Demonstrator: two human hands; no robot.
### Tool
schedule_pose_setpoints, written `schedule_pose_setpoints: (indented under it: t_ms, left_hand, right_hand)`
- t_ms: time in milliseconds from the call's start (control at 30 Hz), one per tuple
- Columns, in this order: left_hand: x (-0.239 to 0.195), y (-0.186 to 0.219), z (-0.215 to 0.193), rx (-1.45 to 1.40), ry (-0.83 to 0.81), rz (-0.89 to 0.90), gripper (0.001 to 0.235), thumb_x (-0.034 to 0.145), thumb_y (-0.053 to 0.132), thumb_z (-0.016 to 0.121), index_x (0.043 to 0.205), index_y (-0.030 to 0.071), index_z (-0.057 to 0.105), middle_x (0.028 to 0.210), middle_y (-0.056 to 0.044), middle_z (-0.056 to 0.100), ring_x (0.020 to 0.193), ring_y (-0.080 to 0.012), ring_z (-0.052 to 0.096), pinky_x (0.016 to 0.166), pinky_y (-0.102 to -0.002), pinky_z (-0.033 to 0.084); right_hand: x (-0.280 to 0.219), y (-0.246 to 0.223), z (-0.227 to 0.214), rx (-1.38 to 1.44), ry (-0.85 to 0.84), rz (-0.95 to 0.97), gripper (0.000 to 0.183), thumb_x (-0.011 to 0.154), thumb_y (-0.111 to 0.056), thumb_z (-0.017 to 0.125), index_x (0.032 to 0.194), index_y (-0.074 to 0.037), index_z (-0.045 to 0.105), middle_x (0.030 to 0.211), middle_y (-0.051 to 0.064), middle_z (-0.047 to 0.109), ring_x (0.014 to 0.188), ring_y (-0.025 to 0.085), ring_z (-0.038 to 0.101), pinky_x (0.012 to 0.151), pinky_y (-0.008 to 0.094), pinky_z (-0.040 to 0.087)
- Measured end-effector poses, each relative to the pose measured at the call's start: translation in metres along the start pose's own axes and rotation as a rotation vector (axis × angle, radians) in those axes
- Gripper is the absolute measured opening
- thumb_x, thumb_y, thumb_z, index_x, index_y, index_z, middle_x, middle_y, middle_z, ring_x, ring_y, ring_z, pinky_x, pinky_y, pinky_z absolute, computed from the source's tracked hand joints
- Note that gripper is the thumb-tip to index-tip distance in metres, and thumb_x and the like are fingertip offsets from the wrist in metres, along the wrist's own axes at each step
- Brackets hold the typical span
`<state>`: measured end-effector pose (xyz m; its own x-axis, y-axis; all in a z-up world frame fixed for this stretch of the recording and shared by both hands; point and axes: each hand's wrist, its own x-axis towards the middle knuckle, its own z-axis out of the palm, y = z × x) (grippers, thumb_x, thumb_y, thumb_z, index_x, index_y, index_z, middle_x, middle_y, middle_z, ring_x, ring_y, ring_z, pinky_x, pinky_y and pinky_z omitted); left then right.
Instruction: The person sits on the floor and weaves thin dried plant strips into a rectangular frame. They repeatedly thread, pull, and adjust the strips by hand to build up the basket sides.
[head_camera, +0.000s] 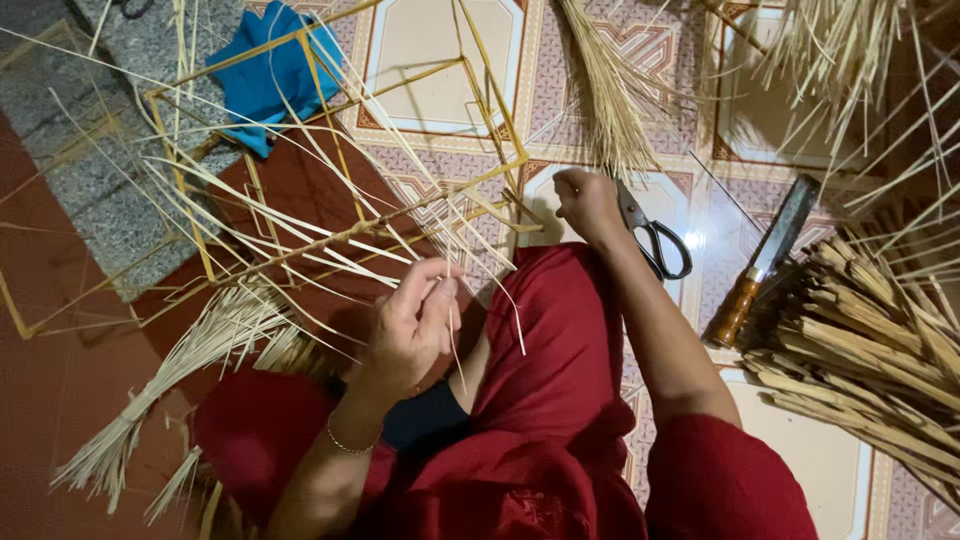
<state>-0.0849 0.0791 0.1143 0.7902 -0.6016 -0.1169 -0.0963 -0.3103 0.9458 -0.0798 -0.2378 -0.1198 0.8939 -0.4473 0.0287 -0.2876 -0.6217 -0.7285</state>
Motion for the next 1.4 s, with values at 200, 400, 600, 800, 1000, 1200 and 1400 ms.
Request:
schedule_pose_setpoints:
  t_ms: [200,400,600,800,1000,1200,1400]
  left_hand:
    - [0.009,0.002,0.002,-0.037,0.007,-0.009,0.02,0.105,0.012,0.055,0.119,0.001,0.063,0.067,-0.002,0.064,0.051,-0.0058,0.055,0.047,-0.023,0.046]
    - [0.015,-0.011,0.008,0.0,-0.017,0.031,0.018,0.104,0.011,0.057,0.117,0.002,0.064,0.067,-0.002,0.064,0.052,-0.0054,0.056,0.047,-0.023,0.046]
    - [0.029,-0.041,0.014,-0.133,-0.072,0.002,0.02,0.105,0.008,0.054,0.123,0.0,0.059,0.075,-0.005,0.065,0.053,-0.0072,0.056,0.045,-0.023,0.045]
    - [0.053,-0.065,0.033,-0.179,-0.099,0.02,0.023,0.102,0.004,0.053,0.125,-0.002,0.055,0.079,-0.008,0.068,0.052,-0.009,0.059,0.043,-0.022,0.047]
    - [0.071,-0.076,0.065,-0.229,-0.157,-0.018,0.024,0.104,0.009,0.054,0.125,-0.002,0.058,0.073,-0.007,0.064,0.05,-0.0086,0.058,0.043,-0.025,0.047]
    - [0.105,-0.1,0.096,-0.165,-0.184,-0.152,0.023,0.101,0.019,0.062,0.105,-0.002,0.071,0.066,-0.005,0.067,0.047,-0.0091,0.061,0.043,-0.025,0.05]
    - [0.112,-0.107,0.108,-0.188,-0.257,-0.292,0.02,0.096,0.018,0.069,0.092,-0.001,0.071,0.061,-0.004,0.064,0.047,-0.0103,0.061,0.04,-0.027,0.05]
  right_hand:
    - [0.064,0.044,0.057,-0.491,-0.001,0.114,0.032,0.086,-0.032,0.07,0.091,-0.001,0.074,0.093,0.03,0.07,0.087,0.044,0.069,0.074,0.053,0.055]
    - [0.069,0.041,0.039,-0.194,-0.088,0.326,0.027,0.091,-0.024,0.071,0.091,0.003,0.073,0.086,0.026,0.07,0.077,0.037,0.07,0.072,0.047,0.058]
    - [0.009,0.026,-0.007,0.717,-0.086,0.523,0.014,0.094,-0.011,0.072,0.088,0.0,0.066,0.07,0.01,0.068,0.048,0.015,0.062,0.043,0.032,0.053]
    - [-0.019,-0.003,-0.029,0.823,-0.064,0.484,0.016,0.099,-0.011,0.069,0.086,-0.004,0.063,0.068,0.007,0.066,0.046,0.013,0.057,0.043,0.029,0.049]
    - [-0.061,-0.05,-0.048,1.017,-0.114,0.267,0.017,0.103,-0.013,0.064,0.09,-0.003,0.062,0.07,0.005,0.064,0.05,0.012,0.057,0.05,0.026,0.049]
    - [-0.145,-0.083,-0.055,0.968,-0.227,0.354,0.01,0.097,-0.013,0.067,0.091,-0.004,0.067,0.075,0.005,0.067,0.057,0.011,0.059,0.053,0.026,0.049]
    - [-0.185,-0.097,-0.063,0.522,-0.373,0.014,0.01,0.094,-0.015,0.073,0.09,-0.006,0.073,0.083,0.002,0.073,0.072,0.009,0.066,0.064,0.027,0.055]
